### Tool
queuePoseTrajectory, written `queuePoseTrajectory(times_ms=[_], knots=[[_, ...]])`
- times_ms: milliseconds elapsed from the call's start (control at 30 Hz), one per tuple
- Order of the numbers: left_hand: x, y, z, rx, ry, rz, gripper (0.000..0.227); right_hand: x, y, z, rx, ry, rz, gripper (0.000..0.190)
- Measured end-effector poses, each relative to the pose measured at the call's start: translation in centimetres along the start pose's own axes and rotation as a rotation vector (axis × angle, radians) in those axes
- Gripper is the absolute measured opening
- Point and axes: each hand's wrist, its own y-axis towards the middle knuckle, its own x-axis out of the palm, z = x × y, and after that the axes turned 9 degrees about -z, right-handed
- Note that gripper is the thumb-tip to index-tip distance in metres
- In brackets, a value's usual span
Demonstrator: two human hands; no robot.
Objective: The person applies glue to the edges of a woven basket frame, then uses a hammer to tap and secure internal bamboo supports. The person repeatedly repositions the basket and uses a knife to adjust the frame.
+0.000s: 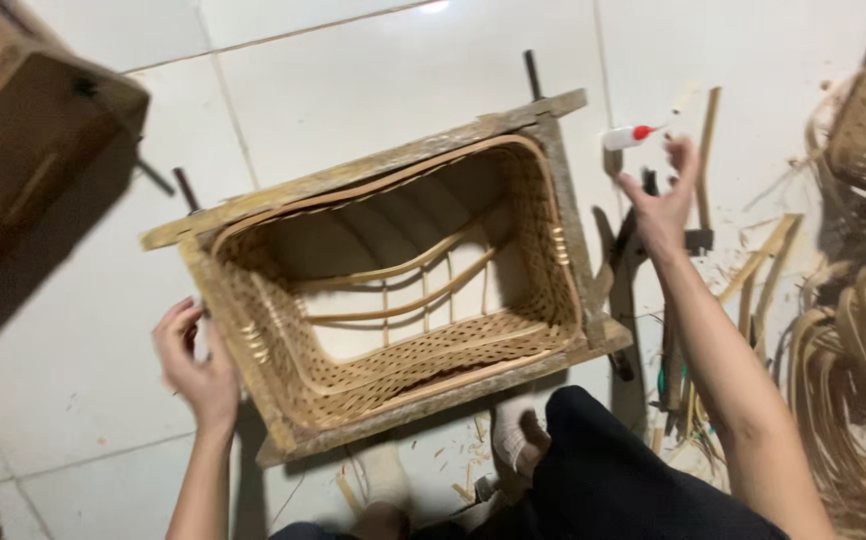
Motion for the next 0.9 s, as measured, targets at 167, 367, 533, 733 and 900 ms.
queuePoseTrajectory(times_ms=[167, 367, 533, 733, 900], knots=[[0.0, -0.6, 4.3, -0.105, -0.201, -0.021, 0.027, 2.6, 3.6, 0.5, 0.041, 0.137, -0.092, 0.078], [1.6, -3.2, 6.5, -0.106, -0.05, -0.073, 0.041, 2.1, 5.6, -0.6, 0.018, 0.089, -0.141, 0.04], [2.1, -3.9, 6.8, 0.09, 0.253, -0.083, 0.046, -2.3, 5.8, -10.0, -0.349, 0.075, -0.159, 0.035], [1.9, -4.2, 6.6, 0.102, 0.325, -0.132, 0.046, -4.5, 0.8, -24.3, -0.781, -0.05, -0.796, 0.037], [1.9, -4.2, 5.9, 0.093, 0.382, -0.164, 0.045, 4.7, -5.0, -26.1, -0.922, -0.661, -1.175, 0.056]])
